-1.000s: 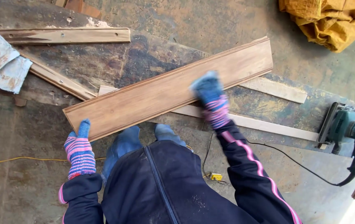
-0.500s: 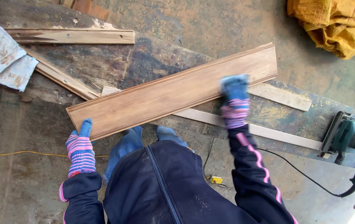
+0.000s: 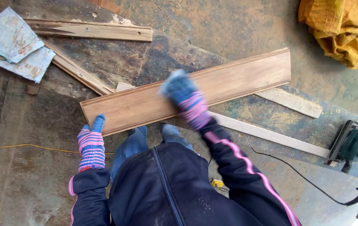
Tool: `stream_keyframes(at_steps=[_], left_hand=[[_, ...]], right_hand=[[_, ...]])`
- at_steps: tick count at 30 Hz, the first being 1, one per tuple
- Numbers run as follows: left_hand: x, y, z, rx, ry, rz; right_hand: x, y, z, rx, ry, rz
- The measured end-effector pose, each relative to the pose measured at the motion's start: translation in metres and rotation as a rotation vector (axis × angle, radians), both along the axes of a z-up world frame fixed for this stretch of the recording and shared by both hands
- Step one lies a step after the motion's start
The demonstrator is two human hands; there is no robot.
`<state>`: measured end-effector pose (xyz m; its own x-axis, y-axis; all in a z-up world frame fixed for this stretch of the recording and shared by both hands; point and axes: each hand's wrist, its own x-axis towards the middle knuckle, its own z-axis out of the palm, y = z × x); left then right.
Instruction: Sanding a wooden board by hand using a piece of sandpaper.
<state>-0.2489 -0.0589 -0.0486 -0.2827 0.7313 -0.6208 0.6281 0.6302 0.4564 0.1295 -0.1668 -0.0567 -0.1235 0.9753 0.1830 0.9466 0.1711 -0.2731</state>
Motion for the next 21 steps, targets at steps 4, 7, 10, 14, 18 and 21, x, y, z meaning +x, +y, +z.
stream_keyframes(at_steps=[4, 7, 10, 14, 18, 21], left_hand=[[0.002, -0.001, -0.007, 0.008, -0.060, 0.043], [-0.004, -0.008, -0.028, 0.034, -0.132, 0.023], [0.008, -0.007, -0.015, 0.052, -0.222, 0.060], [0.013, -0.002, 0.012, -0.074, -0.204, 0.017], [0.005, -0.005, 0.003, -0.051, -0.329, 0.006], [-0.001, -0.003, -0.006, -0.085, -0.379, -0.007]], right_hand=[[0.156, -0.069, -0.014, -0.202, 0.157, -0.426], [0.188, -0.076, -0.046, -0.175, 0.060, -0.658], [0.095, -0.032, -0.025, -0.134, 0.059, -0.564], [-0.101, 0.031, 0.002, -0.169, 0.575, -0.097], [-0.125, 0.046, 0.005, -0.500, 1.405, -0.174], [-0.038, 0.023, 0.027, -0.103, 0.426, -0.036]])
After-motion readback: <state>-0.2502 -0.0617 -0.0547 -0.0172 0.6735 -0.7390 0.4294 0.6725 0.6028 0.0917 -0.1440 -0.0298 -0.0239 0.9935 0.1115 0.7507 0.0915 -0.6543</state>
